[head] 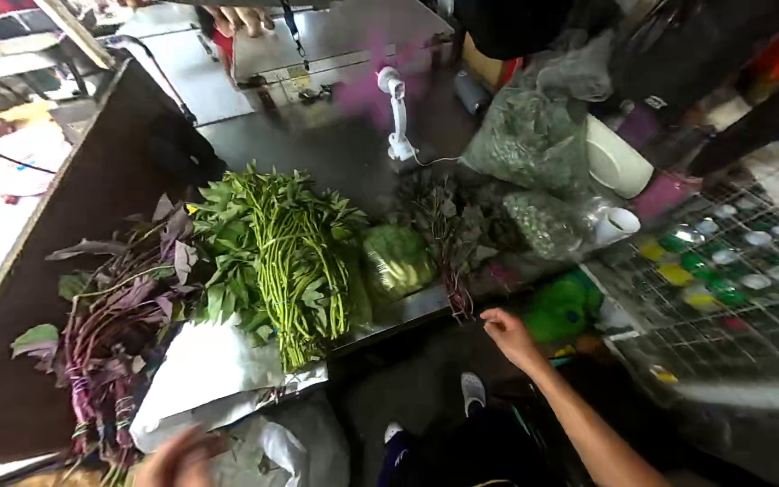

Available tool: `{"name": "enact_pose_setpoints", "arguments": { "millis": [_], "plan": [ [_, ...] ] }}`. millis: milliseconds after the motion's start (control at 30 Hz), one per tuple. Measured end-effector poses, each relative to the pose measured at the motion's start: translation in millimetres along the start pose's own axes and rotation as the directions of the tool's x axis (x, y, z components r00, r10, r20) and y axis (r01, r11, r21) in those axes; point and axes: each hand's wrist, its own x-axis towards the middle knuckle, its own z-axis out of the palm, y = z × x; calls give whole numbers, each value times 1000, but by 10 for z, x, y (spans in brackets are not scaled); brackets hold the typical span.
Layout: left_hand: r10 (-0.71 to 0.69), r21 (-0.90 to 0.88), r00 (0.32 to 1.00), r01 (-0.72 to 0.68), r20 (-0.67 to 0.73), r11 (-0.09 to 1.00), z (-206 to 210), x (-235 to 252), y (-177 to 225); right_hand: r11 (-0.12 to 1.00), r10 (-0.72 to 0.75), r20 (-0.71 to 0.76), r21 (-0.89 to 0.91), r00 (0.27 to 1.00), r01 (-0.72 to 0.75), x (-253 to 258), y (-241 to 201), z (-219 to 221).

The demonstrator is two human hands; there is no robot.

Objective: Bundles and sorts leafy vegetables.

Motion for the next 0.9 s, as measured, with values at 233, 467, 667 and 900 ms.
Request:
{"name": "enact_pose_setpoints", "arguments": {
  "millis": [233,467,667,900],
  "plan": [
    [-457,-85,420,802,784,591,3347,-854,341,967,-12,170,-248,985,54,709,97,202],
    [-531,-193,493,831,689,521,4318,-970,531,980,-130,344,-96,930,172,946,165,-90],
    [-246,-300,774,487,584,820,4180,-905,1080,893,-80,317,444,945,-73,876,122,-572],
    [-145,-425,706,563,693,709,4373,-872,1393,777,-29,293,608,956,-162,707,201,-1040]
  ]
}}
